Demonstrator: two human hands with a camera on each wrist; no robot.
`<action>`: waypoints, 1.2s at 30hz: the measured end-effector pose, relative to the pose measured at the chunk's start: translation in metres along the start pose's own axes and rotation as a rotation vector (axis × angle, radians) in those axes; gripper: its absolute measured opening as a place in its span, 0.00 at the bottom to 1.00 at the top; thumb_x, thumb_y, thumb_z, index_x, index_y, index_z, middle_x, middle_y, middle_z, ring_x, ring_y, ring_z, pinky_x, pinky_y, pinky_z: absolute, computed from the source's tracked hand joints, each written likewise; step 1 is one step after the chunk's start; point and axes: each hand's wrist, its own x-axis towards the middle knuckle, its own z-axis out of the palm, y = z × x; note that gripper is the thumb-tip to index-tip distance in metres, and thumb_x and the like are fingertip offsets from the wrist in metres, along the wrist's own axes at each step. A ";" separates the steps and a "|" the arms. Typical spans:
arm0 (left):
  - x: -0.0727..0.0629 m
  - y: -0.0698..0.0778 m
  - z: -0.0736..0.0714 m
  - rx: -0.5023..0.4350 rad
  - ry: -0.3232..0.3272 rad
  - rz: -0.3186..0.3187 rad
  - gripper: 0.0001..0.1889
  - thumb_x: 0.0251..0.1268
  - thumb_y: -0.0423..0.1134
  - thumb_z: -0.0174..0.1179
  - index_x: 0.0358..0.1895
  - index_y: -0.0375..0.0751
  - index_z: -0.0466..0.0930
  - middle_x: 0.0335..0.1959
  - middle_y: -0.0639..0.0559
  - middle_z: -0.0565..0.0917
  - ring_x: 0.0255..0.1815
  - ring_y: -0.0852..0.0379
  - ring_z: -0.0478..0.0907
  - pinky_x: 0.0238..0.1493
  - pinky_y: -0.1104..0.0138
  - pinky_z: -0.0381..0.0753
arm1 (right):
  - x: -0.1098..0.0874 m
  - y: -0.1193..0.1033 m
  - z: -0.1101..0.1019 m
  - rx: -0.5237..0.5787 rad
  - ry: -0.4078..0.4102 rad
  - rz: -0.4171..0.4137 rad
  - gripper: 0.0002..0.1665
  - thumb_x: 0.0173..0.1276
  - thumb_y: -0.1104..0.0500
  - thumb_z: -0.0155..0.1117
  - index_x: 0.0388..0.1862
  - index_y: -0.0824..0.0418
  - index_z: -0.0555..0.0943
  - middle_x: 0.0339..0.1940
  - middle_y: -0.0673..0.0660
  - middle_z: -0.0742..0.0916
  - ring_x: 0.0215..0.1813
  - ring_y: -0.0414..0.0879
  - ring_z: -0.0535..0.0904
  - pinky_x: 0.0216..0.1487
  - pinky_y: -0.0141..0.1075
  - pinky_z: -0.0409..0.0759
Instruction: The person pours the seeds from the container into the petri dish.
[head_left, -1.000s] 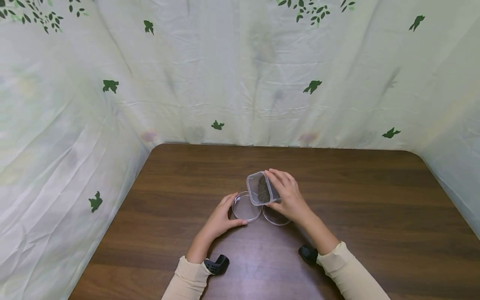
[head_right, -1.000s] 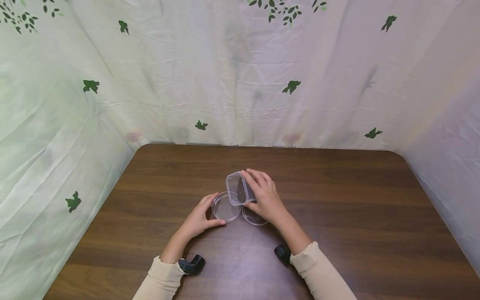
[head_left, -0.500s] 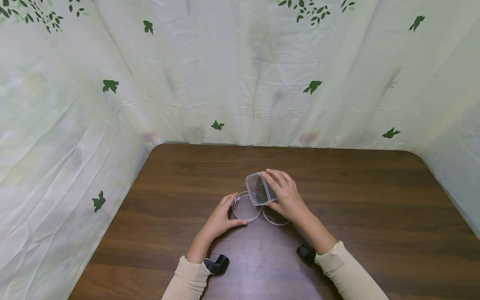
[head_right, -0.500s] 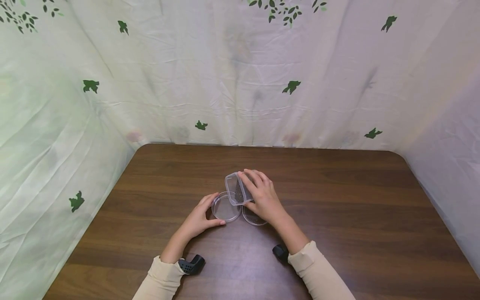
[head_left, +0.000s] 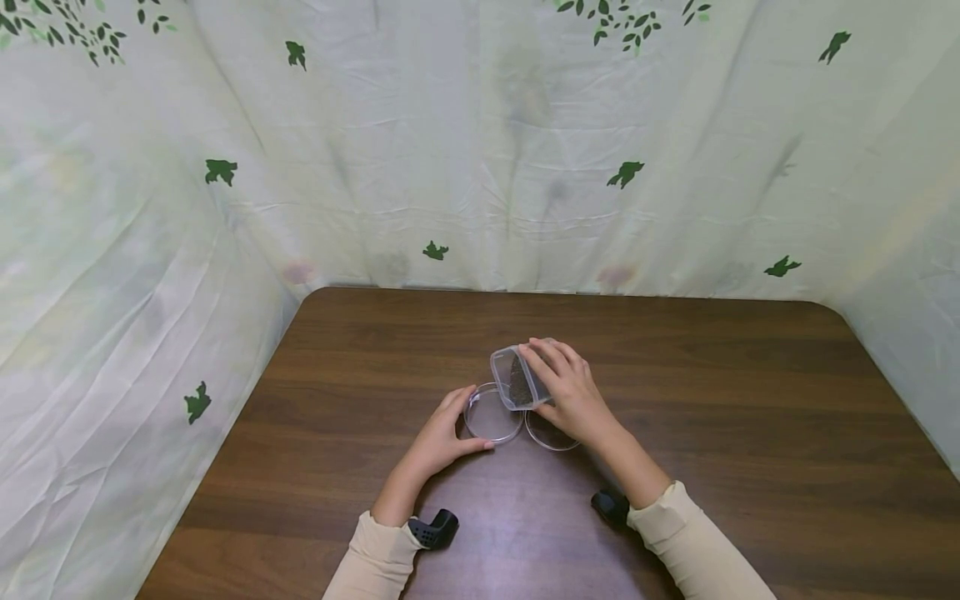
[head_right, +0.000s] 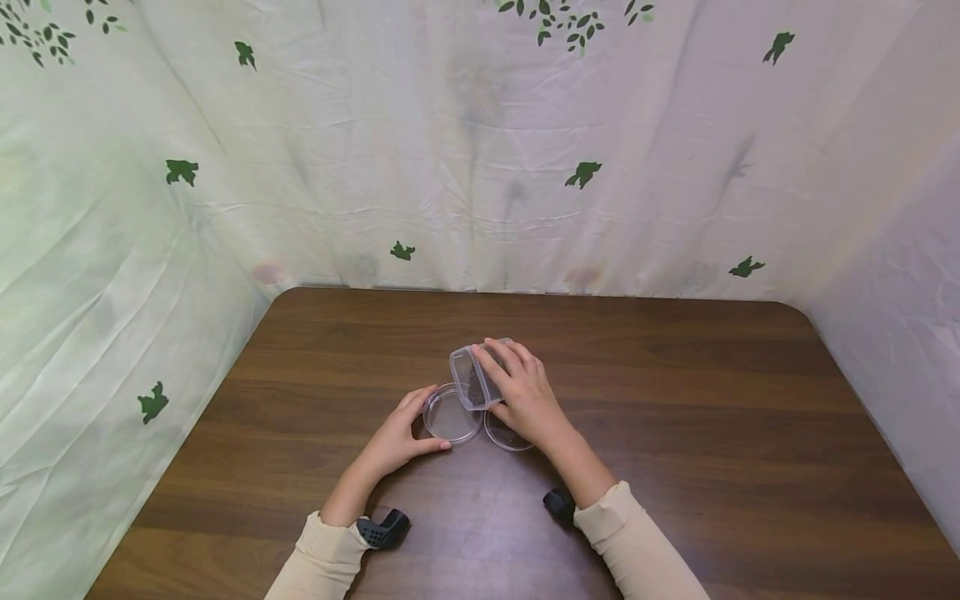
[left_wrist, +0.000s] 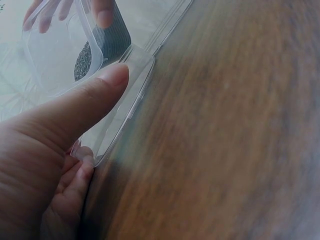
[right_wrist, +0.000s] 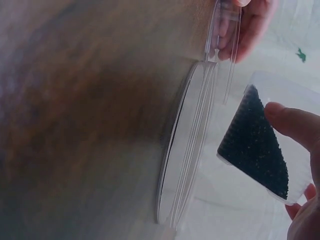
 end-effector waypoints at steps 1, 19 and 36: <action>0.000 0.000 0.000 0.003 -0.001 -0.002 0.47 0.40 0.48 0.72 0.64 0.32 0.59 0.60 0.40 0.65 0.60 0.47 0.62 0.59 0.55 0.61 | 0.000 0.000 0.000 -0.003 0.003 -0.003 0.56 0.41 0.60 0.76 0.68 0.53 0.58 0.65 0.56 0.64 0.64 0.58 0.55 0.55 0.53 0.59; 0.000 -0.002 0.001 0.021 -0.017 -0.017 0.47 0.41 0.49 0.71 0.65 0.32 0.58 0.61 0.40 0.64 0.61 0.48 0.62 0.60 0.56 0.60 | 0.000 -0.002 0.002 -0.034 0.027 -0.044 0.53 0.42 0.60 0.76 0.68 0.54 0.59 0.65 0.58 0.65 0.63 0.60 0.56 0.55 0.55 0.61; 0.000 -0.003 0.001 0.020 -0.006 -0.011 0.46 0.41 0.49 0.71 0.64 0.33 0.59 0.61 0.40 0.65 0.61 0.47 0.62 0.59 0.56 0.61 | 0.001 -0.003 0.006 -0.074 0.049 -0.089 0.51 0.43 0.61 0.75 0.67 0.54 0.60 0.64 0.59 0.65 0.63 0.60 0.57 0.54 0.54 0.62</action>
